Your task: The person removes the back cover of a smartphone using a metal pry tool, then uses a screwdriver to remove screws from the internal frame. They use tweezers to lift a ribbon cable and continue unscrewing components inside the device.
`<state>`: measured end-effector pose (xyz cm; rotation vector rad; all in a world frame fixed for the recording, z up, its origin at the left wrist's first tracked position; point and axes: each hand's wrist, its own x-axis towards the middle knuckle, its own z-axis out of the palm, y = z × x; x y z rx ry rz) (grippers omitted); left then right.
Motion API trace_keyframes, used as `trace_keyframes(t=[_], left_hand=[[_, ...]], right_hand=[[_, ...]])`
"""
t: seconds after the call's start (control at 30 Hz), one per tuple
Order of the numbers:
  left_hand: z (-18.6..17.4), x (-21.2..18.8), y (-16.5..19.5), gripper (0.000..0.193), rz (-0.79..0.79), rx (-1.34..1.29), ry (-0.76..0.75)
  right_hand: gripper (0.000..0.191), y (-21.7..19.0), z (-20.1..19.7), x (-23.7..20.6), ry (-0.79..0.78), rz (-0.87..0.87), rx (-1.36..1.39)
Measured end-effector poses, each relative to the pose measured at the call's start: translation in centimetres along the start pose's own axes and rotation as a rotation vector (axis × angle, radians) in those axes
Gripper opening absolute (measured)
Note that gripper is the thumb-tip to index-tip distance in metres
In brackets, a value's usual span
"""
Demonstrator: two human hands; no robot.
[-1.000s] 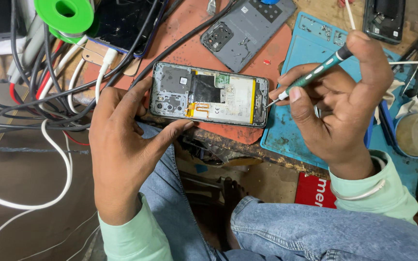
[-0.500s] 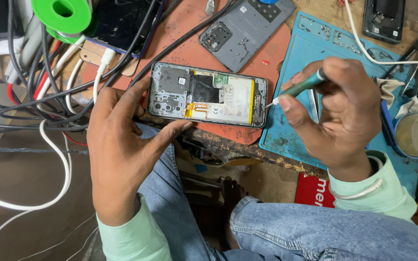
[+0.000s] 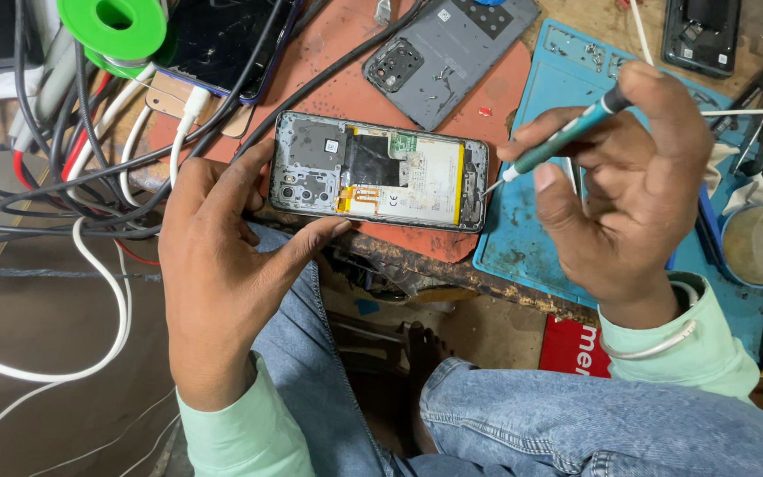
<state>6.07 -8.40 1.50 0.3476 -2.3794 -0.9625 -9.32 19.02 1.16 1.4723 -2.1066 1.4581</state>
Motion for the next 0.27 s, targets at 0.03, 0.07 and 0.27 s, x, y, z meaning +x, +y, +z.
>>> trace_keyframes(t=[0.03,0.07,0.27], left_hand=[[-0.04,-0.02,0.02,0.076,-0.009,0.003,-0.005],[-0.04,0.05,0.03,0.076,-0.005,0.007,-0.001],[0.0,0.02,0.11,0.075,-0.009,-0.026,-0.001]], right_hand=[[0.063,0.07,0.01,-0.04,-0.002,-0.005,-0.001],[0.063,0.15,0.03,-0.09,-0.003,-0.01,-0.001],[0.072,1.01,-0.01,-0.86,0.032,0.049,-0.023]])
